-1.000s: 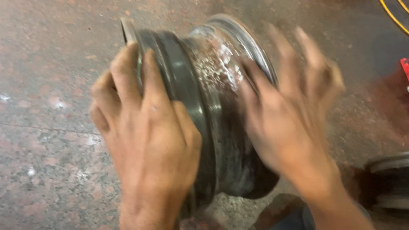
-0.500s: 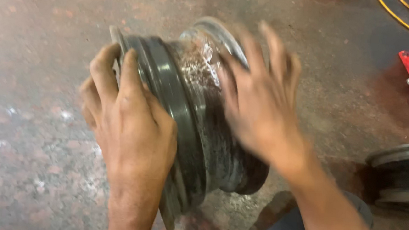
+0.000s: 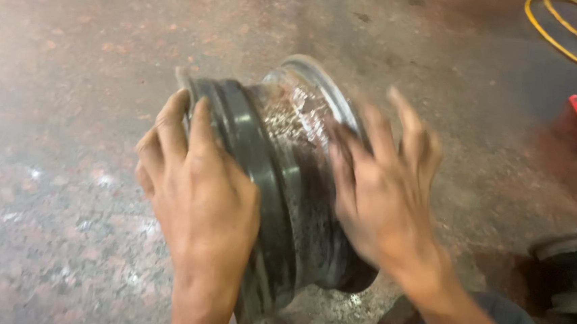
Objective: The person is sanding a metal wheel rim using a sanding block. They hold the rim with one hand and rub the sanding block against the surface with the other hand, rotating the rim to cover different areas.
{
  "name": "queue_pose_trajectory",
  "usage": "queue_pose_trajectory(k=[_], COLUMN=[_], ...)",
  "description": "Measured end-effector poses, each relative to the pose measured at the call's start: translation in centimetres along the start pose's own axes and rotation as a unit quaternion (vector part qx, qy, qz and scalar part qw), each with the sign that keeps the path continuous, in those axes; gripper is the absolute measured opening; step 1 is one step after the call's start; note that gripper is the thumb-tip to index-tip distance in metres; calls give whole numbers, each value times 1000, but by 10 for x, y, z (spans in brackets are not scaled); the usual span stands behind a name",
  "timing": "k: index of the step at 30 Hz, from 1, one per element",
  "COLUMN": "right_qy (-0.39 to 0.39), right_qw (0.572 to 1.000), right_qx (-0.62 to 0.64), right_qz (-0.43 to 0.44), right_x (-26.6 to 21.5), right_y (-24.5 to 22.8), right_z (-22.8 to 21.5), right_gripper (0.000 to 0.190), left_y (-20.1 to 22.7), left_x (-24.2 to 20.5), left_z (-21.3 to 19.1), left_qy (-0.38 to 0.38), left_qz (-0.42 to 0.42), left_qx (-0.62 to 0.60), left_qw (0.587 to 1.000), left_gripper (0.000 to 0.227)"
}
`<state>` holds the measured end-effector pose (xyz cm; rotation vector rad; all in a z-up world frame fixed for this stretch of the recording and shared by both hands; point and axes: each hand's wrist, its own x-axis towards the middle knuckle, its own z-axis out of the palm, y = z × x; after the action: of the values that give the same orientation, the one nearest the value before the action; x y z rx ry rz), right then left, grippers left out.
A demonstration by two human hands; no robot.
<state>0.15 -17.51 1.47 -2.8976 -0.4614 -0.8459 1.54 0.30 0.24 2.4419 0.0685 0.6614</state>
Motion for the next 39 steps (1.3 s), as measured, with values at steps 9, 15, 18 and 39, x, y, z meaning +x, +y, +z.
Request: queue_pose_trajectory(k=[9, 15, 18, 39], right_qy=[3, -40, -6, -1], right_qw=[1000, 999, 999, 997], right_qx=[8, -4, -31, -44], right_qz=[2, -5, -15, -56], right_x=[5, 24, -4, -5], right_y=[2, 7, -1, 14], right_z=[5, 10, -4, -5], right_gripper=[35, 33, 34, 27], left_y=[7, 5, 6, 2], left_x=[-3, -3, -7, -10], left_z=[-6, -10, -8, 5], left_qy=[17, -10, -3, 23], left_qz=[13, -6, -7, 19], left_qx=[-27, -35, -42, -15], left_qw=[999, 999, 999, 999], left_gripper=[53, 52, 55, 56])
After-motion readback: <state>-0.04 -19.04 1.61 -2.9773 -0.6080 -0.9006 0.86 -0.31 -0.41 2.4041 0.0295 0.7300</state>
